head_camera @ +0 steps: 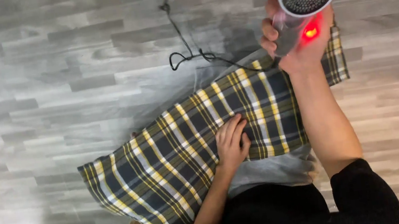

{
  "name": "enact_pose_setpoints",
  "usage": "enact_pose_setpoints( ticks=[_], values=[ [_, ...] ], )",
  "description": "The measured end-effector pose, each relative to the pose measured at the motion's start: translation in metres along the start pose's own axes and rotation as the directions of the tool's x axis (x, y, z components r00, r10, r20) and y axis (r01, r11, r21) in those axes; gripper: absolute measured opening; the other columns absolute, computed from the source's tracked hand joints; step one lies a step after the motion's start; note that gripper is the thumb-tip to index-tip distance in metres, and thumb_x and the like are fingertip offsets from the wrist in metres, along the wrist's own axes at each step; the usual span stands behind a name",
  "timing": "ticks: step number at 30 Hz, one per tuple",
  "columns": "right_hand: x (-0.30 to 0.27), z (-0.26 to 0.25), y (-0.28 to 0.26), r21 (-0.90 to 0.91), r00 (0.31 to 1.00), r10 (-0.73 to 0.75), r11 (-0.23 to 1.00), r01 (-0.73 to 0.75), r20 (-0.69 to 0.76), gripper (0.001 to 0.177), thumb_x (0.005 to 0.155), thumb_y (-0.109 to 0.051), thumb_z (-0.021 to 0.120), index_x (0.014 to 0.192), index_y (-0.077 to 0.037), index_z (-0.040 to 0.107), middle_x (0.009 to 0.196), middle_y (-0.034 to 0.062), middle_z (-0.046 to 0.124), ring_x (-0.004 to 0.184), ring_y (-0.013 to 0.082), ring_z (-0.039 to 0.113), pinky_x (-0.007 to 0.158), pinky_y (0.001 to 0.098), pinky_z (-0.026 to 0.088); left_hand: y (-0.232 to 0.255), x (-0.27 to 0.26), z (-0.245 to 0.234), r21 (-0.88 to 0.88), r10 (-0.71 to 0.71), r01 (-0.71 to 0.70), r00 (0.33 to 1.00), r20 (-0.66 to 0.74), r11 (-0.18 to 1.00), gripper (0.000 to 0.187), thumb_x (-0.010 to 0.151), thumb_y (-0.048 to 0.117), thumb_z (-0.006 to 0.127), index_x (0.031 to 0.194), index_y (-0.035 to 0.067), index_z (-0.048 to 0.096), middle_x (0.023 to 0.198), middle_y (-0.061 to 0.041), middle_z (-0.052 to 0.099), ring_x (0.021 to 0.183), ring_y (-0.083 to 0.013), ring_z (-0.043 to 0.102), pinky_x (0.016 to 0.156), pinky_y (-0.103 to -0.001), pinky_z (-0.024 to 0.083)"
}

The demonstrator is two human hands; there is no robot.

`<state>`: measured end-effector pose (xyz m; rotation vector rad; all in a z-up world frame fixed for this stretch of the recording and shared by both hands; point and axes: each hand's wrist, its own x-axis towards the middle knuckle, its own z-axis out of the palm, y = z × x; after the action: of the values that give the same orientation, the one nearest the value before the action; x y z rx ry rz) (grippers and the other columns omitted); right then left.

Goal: Using a handheld electric lint remover to remove pills and lint from a plaid skirt

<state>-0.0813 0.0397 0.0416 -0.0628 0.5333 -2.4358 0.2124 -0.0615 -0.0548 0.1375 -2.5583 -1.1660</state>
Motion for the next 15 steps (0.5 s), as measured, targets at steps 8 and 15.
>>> enact_pose_setpoints(
  ticks=[8, 15],
  values=[
    [0.005, -0.059, 0.001, -0.080, 0.965, 0.097, 0.990, -0.119, -0.244, 0.065, 0.071, -0.066, 0.070, 0.110, -0.015, 0.077, 0.098, -0.0078, 0.073, 0.087, 0.0093, 0.063, 0.066, 0.0219, 0.043, 0.037, 0.018, -0.007, 0.085, -0.005, -0.084, 0.676, 0.737, 0.993, 0.060, 0.091, 0.019, 0.062, 0.147, 0.014, 0.043, 0.161, -0.009, 0.032, 0.146, -0.0281, 0.037, 0.119, -0.064, 0.033],
    [-0.040, -0.206, -0.032, 0.224, 0.836, 0.138, 0.974, -0.018, -0.531, 0.023, 0.092, -0.016, 0.069, 0.110, -0.001, 0.073, 0.118, 0.0104, 0.074, 0.119, 0.0191, 0.070, 0.109, 0.0253, 0.056, 0.079, -0.031, 0.002, -0.187, 0.416, -0.371, 0.807, 0.419, 0.910, 0.055, 0.114, 0.026, 0.081, 0.156, 0.011, 0.048, 0.163, -0.009, 0.038, 0.154, -0.0264, 0.032, 0.130, -0.048, 0.008]
  ],
)
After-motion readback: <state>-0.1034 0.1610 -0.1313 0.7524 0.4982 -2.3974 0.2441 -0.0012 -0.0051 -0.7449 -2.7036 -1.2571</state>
